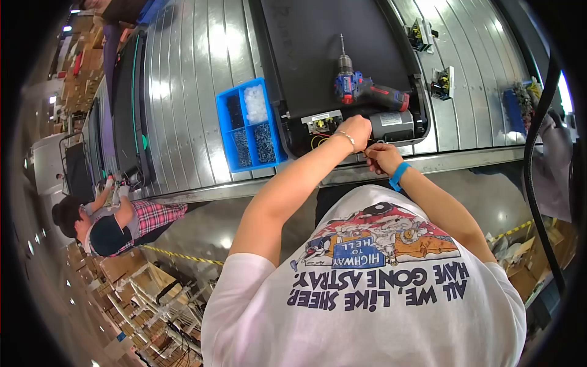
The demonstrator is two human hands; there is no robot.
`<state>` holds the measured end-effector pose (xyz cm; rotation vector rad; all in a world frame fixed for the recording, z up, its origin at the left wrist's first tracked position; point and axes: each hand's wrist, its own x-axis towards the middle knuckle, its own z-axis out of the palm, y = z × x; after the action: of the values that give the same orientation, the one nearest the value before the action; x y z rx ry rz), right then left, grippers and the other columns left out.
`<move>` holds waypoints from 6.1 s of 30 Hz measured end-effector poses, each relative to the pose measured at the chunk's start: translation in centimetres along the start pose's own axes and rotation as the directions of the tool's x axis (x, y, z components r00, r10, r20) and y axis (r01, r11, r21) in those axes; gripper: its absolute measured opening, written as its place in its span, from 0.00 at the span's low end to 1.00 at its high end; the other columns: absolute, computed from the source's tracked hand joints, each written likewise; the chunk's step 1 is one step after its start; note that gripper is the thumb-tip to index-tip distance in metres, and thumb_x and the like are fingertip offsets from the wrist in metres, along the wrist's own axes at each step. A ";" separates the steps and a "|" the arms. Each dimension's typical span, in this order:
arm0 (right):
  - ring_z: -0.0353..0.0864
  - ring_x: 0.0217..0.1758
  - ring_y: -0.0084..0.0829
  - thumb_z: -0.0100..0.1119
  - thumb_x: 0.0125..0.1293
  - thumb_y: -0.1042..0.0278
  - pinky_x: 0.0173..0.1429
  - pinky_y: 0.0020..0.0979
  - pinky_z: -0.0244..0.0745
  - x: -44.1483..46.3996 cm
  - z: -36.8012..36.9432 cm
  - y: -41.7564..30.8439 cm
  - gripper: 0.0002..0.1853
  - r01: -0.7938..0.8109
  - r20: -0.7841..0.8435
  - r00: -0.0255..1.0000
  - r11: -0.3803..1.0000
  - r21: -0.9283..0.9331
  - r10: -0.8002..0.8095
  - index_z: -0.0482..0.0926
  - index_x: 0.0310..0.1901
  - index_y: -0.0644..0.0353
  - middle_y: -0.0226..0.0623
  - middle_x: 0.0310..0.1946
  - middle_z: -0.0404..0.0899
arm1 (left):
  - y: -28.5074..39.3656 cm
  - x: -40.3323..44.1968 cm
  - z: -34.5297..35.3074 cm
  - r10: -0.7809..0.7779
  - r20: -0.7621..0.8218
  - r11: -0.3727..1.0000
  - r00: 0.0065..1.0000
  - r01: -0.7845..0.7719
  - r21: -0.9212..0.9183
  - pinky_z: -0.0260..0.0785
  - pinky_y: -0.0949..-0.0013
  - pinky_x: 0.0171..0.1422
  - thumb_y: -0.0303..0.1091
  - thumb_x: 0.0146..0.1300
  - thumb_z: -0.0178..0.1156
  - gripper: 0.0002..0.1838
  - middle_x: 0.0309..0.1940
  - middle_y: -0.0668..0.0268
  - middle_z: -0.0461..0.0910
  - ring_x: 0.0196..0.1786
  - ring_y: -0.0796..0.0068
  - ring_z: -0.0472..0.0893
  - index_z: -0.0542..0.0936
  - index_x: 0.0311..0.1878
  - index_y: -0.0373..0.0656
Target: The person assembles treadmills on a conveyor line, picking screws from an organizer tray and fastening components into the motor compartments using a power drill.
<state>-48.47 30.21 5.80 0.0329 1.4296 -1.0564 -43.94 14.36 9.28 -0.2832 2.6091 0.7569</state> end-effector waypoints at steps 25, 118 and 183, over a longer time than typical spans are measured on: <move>0.76 0.52 0.48 0.59 0.48 0.71 0.54 0.47 0.70 1.7 3.7 -12.8 0.22 -0.062 -0.191 0.677 0.204 -0.977 -0.711 0.69 0.48 0.61 0.48 0.42 0.79 | -5.5 -6.0 8.1 -0.202 -0.284 0.950 0.937 0.116 -0.291 0.60 0.58 0.45 0.38 0.58 0.60 0.06 0.30 0.65 0.84 0.37 0.62 0.81 0.86 0.32 0.54; 0.77 0.53 0.42 0.69 0.45 0.70 0.61 0.39 0.69 -5.0 16.8 4.1 0.26 0.561 0.323 0.644 0.140 -0.816 -0.693 0.75 0.50 0.59 0.43 0.48 0.79 | -29.3 -20.3 17.9 -0.630 0.602 -0.772 0.491 -0.484 -0.413 0.73 0.31 0.50 0.32 0.64 0.54 0.20 0.54 0.51 0.75 0.54 0.43 0.77 0.71 0.59 0.39; 0.81 0.37 0.50 0.71 0.43 0.66 0.42 0.41 0.76 -0.1 36.7 2.6 0.18 0.547 0.112 0.640 0.348 -0.762 -0.760 0.81 0.37 0.63 0.49 0.31 0.82 | -41.6 -24.5 -0.5 -0.684 0.003 0.210 0.730 0.201 -0.957 0.79 0.68 0.48 0.18 0.64 0.47 0.18 0.55 0.51 0.77 0.47 0.61 0.83 0.74 0.57 0.35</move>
<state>-18.51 9.92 12.54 -1.1824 2.1302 -1.0186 -9.69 -18.59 0.99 -1.6780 1.7985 2.0420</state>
